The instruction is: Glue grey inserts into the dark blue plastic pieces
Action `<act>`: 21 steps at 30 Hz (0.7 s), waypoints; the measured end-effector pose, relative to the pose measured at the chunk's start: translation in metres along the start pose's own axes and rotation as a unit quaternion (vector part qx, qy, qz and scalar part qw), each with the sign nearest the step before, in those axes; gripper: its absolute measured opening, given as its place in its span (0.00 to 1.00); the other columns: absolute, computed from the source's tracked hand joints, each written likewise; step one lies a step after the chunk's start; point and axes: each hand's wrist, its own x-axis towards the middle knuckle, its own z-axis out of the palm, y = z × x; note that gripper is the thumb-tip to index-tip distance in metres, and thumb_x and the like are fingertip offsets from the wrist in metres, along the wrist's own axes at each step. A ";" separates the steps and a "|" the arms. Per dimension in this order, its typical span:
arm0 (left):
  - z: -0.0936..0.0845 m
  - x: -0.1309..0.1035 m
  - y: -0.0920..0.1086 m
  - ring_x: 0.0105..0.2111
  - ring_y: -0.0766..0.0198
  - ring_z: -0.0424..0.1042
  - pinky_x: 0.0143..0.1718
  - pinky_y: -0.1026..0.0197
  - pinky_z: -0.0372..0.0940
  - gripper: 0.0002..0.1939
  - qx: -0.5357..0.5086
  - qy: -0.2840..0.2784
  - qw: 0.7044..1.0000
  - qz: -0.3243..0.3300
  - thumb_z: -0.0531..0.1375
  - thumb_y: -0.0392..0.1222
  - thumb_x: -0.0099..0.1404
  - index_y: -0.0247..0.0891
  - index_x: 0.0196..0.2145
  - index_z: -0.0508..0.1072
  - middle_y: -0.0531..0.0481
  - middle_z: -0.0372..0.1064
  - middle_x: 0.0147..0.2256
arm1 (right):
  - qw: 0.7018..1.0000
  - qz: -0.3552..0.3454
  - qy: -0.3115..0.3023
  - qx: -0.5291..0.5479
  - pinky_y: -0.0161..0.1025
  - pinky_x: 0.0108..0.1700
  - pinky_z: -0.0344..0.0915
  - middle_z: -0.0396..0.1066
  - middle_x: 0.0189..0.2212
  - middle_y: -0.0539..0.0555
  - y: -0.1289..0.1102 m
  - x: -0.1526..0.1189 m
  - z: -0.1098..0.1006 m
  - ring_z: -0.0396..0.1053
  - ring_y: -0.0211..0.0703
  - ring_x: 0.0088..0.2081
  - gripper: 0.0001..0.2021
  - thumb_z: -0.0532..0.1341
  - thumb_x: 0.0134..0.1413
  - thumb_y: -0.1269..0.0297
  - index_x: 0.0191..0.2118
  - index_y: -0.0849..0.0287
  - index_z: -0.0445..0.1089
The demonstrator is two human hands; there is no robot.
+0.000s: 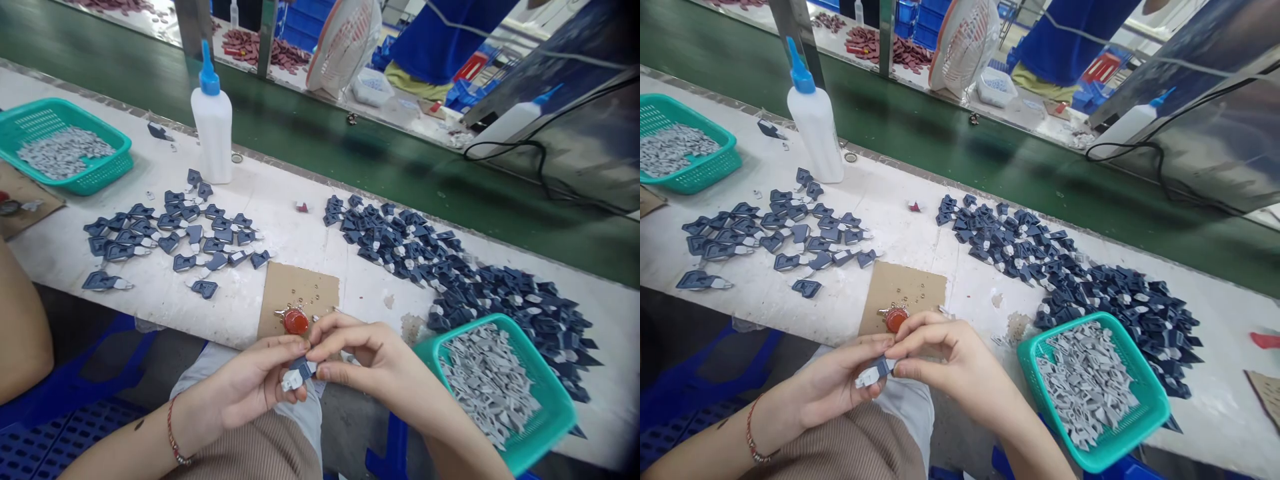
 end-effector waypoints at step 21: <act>0.000 -0.012 -0.001 0.20 0.73 0.52 0.24 0.66 0.49 0.10 0.358 -0.009 0.926 0.122 0.59 0.47 0.66 0.40 0.41 0.65 0.60 0.53 0.24 | 0.916 -0.121 0.311 0.221 0.43 0.47 0.67 0.74 0.35 0.50 0.038 -0.040 0.039 0.71 0.45 0.41 0.05 0.63 0.59 0.56 0.40 0.44 0.75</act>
